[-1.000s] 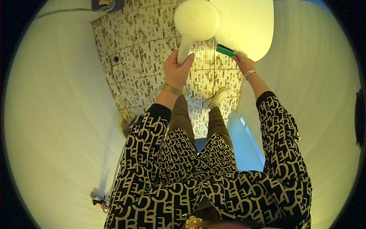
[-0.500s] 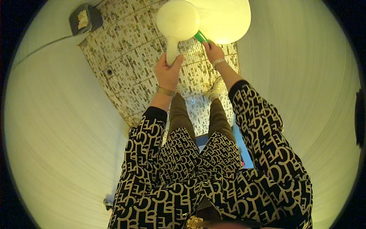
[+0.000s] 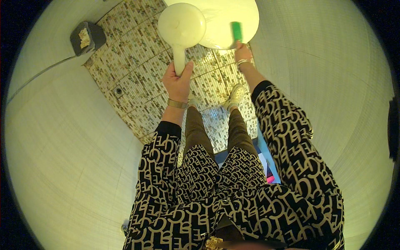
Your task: Scrubbing the inside and outside of a toilet bowl using a brush and rinsing with water.
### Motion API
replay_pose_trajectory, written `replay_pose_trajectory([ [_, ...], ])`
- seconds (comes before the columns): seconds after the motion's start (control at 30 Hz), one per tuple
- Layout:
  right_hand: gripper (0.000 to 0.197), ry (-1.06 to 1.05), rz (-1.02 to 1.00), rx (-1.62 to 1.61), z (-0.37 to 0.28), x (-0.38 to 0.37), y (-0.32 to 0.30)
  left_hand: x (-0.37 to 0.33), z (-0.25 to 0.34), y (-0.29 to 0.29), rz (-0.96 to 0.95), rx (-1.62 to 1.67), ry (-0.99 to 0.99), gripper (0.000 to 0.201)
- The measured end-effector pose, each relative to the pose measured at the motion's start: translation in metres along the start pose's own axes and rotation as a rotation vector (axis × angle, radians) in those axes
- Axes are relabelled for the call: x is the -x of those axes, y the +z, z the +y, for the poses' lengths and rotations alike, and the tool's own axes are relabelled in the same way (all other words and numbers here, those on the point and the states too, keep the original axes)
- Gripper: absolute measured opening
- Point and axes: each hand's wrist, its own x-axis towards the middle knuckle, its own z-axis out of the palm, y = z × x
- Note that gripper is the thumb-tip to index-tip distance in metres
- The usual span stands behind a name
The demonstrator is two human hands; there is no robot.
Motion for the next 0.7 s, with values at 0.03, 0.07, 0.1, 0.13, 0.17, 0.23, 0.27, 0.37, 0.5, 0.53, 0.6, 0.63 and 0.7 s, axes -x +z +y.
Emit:
replay_pose_trajectory([
  [0.03,0.054,-0.037,-0.044,0.02,-0.012,0.021,0.015,-0.001,0.001,-0.001,0.002,-0.009,0.001,0.017],
  [0.07,0.051,-0.114,-0.123,0.04,-0.03,0.042,0.029,-0.001,0.004,-0.011,0.005,-0.035,0.013,0.017],
  [0.1,0.048,-0.185,-0.183,0.072,-0.032,0.051,0.035,0.001,0.005,-0.013,-0.005,-0.042,0.022,0.018],
  [0.13,0.047,-0.215,-0.211,0.052,-0.033,0.055,0.036,0.002,0.006,-0.015,-0.003,-0.047,0.023,0.018],
  [0.17,0.047,-0.218,-0.215,0.047,-0.033,0.055,0.033,0.003,0.007,-0.019,0.008,-0.044,0.036,0.018],
  [0.23,0.046,-0.403,-0.19,0.131,-0.026,0.046,0.027,0.0,0.012,-0.035,0.022,-0.048,0.05,0.018],
  [0.27,0.048,-0.35,-0.191,0.145,-0.025,0.046,0.023,-0.003,0.015,-0.047,0.028,-0.047,0.064,0.018],
  [0.37,0.057,0.023,0.148,0.065,0.015,-0.021,-0.018,-0.015,0.026,-0.021,-0.011,0.025,0.088,0.018],
  [0.5,0.04,0.182,-0.192,-0.542,-0.063,-0.011,-0.02,-0.012,0.035,-0.044,0.029,-0.113,0.124,0.017],
  [0.53,0.03,0.117,-0.303,-0.757,-0.08,-0.016,-0.026,-0.011,0.036,-0.035,0.029,-0.094,0.128,0.017],
  [0.6,0.021,0.175,-0.623,-1.39,-0.126,-0.01,-0.037,-0.008,0.039,-0.025,0.024,-0.053,0.215,0.019],
  [0.63,0.02,0.206,-0.598,-1.419,-0.167,0.022,-0.034,-0.005,0.037,-0.038,0.054,-0.078,0.218,0.019],
  [0.7,0.018,0.126,-0.605,-1.431,-0.196,0.024,-0.051,-0.002,0.04,-0.03,0.02,-0.134,0.185,0.019],
])
